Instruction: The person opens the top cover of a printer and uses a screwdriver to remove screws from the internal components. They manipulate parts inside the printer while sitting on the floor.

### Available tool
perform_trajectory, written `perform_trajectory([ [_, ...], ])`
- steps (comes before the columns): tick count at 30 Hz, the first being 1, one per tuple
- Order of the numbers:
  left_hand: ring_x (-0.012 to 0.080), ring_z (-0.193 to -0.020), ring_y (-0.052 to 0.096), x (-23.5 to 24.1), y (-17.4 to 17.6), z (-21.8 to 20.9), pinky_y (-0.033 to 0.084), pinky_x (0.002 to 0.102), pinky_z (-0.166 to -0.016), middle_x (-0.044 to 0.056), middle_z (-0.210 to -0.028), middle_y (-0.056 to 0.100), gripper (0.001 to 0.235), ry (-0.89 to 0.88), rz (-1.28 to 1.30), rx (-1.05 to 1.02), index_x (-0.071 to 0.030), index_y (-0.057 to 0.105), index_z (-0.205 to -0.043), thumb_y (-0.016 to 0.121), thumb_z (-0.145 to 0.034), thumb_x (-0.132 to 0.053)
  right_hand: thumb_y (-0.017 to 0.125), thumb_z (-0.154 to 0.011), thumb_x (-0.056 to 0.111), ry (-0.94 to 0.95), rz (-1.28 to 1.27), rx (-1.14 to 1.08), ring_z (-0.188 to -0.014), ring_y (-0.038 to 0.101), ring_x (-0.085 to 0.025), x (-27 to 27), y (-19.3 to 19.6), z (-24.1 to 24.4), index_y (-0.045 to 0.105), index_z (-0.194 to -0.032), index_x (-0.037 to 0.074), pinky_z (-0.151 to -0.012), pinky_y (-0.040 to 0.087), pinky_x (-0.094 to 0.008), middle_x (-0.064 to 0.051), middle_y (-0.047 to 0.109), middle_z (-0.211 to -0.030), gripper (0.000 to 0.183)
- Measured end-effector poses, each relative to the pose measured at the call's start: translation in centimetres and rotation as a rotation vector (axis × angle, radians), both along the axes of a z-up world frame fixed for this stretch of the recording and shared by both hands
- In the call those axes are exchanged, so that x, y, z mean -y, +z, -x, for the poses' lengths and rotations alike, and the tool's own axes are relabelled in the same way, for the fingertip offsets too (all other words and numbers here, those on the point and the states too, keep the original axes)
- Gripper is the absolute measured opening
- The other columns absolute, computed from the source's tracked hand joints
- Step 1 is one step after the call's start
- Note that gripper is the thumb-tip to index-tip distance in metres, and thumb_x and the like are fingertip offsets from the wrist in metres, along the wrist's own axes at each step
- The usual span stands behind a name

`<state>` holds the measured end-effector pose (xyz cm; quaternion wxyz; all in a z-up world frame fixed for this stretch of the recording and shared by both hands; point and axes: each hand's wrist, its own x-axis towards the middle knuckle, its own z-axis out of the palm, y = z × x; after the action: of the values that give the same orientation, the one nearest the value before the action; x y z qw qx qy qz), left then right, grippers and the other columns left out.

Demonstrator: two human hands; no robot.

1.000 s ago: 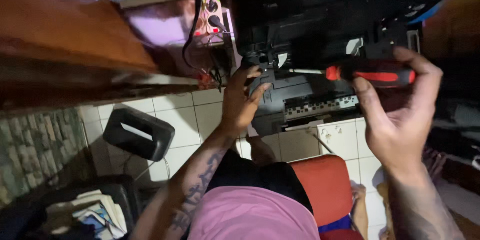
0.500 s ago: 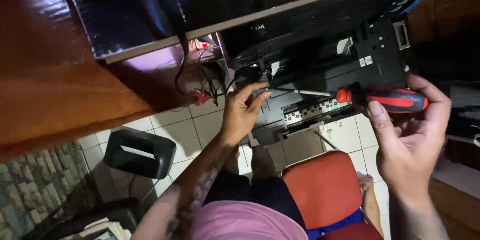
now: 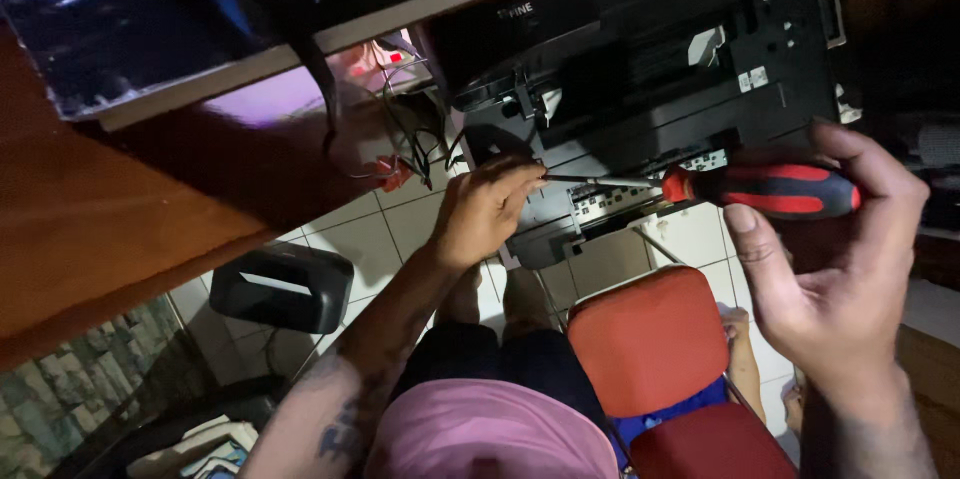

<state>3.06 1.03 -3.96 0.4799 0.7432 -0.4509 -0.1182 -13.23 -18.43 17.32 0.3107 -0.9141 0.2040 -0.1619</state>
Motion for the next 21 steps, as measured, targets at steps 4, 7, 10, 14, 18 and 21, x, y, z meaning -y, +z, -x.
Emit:
perform_trajectory([
  [4, 0.0234, -0.098, 0.075, 0.0, 0.4, 0.1, 0.063, 0.033, -0.082, 0.010, -0.115, 0.075, 0.020, -0.004, 0.017, -0.035, -0.002, 0.072, -0.118, 0.068, -0.099, -0.008, 0.071, -0.102, 0.001, 0.007, 0.044, 0.027, -0.130, 0.051, -0.043, -0.2, -0.7, 0.0, 0.037, -0.150, -0.020, -0.114, 0.042, -0.045, -0.034, 0.039, -0.145, 0.063],
  [7, 0.0219, -0.097, 0.074, 0.2, 1.0, -0.2, 0.060, 0.032, -0.081, 0.007, -0.113, 0.075, 0.021, 0.012, 0.008, -0.072, -0.005, 0.072, -0.119, 0.068, -0.100, -0.015, 0.071, -0.103, -0.002, -0.002, 0.042, 0.054, -0.132, 0.048, -0.043, -0.3, -0.8, -0.2, 0.035, -0.151, -0.020, -0.116, 0.040, -0.046, -0.034, 0.038, -0.145, 0.062],
  [10, 0.0248, -0.101, 0.073, 0.2, 1.5, -0.2, 0.060, 0.034, -0.087, 0.010, -0.113, 0.075, 0.022, -0.001, 0.017, -0.112, -0.004, 0.071, -0.118, 0.068, -0.101, -0.017, 0.067, -0.105, -0.003, 0.015, -0.048, 0.082, -0.138, 0.047, -0.045, -0.8, -0.5, -0.6, 0.031, -0.152, -0.018, -0.119, 0.041, -0.047, -0.036, 0.037, -0.153, 0.061],
  [14, 0.0240, -0.096, 0.072, 0.4, 1.9, 0.0, 0.058, 0.034, -0.082, 0.008, -0.107, 0.073, 0.019, 0.006, 0.066, -0.104, -0.004, 0.069, -0.115, 0.067, -0.102, -0.016, 0.066, -0.106, -0.002, 0.001, -0.080, 0.104, -0.133, 0.048, -0.040, -1.1, -0.8, -0.4, 0.030, -0.152, -0.015, -0.117, 0.041, -0.044, -0.032, 0.038, -0.151, 0.060],
  [18, 0.0248, -0.105, 0.073, 0.6, 1.8, 0.3, 0.057, 0.033, -0.091, 0.008, -0.117, 0.075, 0.027, 0.008, -0.002, -0.181, -0.005, 0.069, -0.121, 0.069, -0.100, -0.022, 0.067, -0.106, -0.001, -0.003, -0.057, 0.100, -0.139, 0.044, -0.041, -1.4, -1.0, -0.2, 0.031, -0.152, -0.017, -0.123, 0.038, -0.044, -0.032, 0.035, -0.152, 0.061],
  [21, 0.0245, -0.120, 0.069, 0.4, 2.0, 0.3, 0.057, 0.033, -0.102, 0.009, -0.129, 0.069, 0.048, 0.013, 0.019, -0.195, -0.011, 0.061, -0.136, 0.081, -0.094, -0.023, 0.066, -0.107, -0.001, -0.026, -0.093, 0.118, -0.129, 0.049, -0.040, -1.5, -1.6, 0.1, 0.030, -0.155, -0.016, -0.115, 0.043, -0.044, -0.034, 0.039, -0.147, 0.062],
])
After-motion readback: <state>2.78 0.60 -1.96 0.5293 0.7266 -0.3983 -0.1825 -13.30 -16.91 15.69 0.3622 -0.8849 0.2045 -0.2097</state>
